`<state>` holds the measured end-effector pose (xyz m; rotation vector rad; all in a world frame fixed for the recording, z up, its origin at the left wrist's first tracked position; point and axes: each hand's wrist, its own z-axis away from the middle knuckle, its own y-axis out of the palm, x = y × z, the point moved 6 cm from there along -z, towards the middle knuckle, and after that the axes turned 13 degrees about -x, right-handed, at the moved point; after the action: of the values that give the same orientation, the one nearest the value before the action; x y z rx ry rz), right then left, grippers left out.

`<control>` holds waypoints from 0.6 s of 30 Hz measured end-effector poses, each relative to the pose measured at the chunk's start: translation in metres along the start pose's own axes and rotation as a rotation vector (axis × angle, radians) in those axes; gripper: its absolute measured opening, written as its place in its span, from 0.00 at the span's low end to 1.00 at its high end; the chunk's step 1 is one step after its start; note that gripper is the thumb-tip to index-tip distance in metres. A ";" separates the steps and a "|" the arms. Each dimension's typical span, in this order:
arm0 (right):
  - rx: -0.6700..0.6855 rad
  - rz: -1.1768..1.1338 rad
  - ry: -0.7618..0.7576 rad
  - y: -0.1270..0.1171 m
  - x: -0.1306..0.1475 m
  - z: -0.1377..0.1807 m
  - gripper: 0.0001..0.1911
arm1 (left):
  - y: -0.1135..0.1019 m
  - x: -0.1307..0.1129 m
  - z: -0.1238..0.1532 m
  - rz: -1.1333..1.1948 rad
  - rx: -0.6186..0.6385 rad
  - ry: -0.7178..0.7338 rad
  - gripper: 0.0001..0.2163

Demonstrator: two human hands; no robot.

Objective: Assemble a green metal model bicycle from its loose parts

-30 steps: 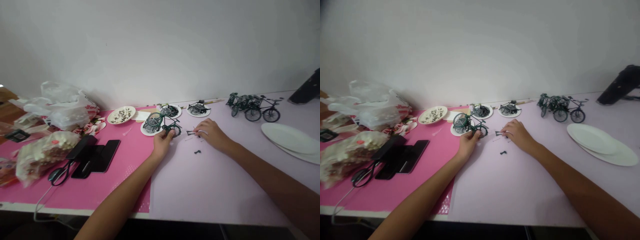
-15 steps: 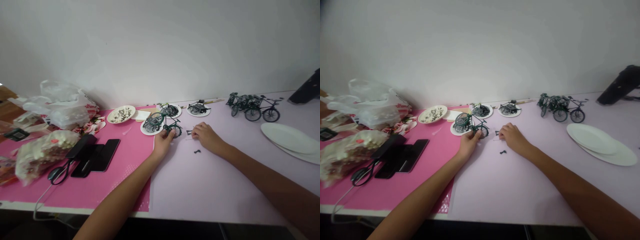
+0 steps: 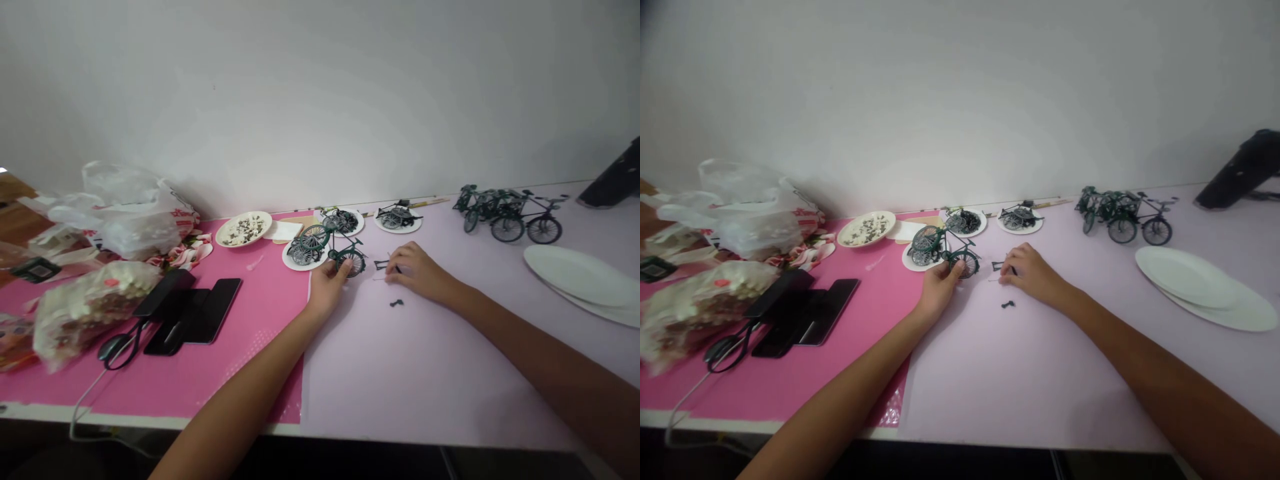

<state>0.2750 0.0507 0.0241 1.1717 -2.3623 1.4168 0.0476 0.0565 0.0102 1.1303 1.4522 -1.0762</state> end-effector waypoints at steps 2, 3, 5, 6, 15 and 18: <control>-0.001 0.006 -0.005 0.003 0.000 0.001 0.09 | 0.000 0.000 0.000 -0.008 -0.005 0.001 0.22; -0.003 0.011 -0.009 0.005 0.000 0.001 0.08 | 0.000 0.001 0.000 -0.016 -0.012 0.001 0.23; 0.001 0.023 -0.014 0.008 -0.003 0.001 0.08 | -0.001 0.001 0.000 -0.023 -0.017 0.000 0.23; 0.006 0.026 -0.016 0.009 -0.003 0.001 0.08 | 0.000 0.001 0.000 -0.023 -0.015 0.001 0.23; -0.156 -0.052 0.068 -0.002 0.003 0.002 0.07 | 0.000 0.004 -0.002 -0.019 -0.004 0.009 0.24; -0.147 -0.053 -0.016 -0.001 0.010 0.002 0.13 | 0.000 0.005 -0.002 -0.015 -0.008 0.005 0.24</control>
<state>0.2693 0.0432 0.0280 1.2011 -2.3811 1.1994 0.0471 0.0593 0.0056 1.1193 1.4696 -1.0779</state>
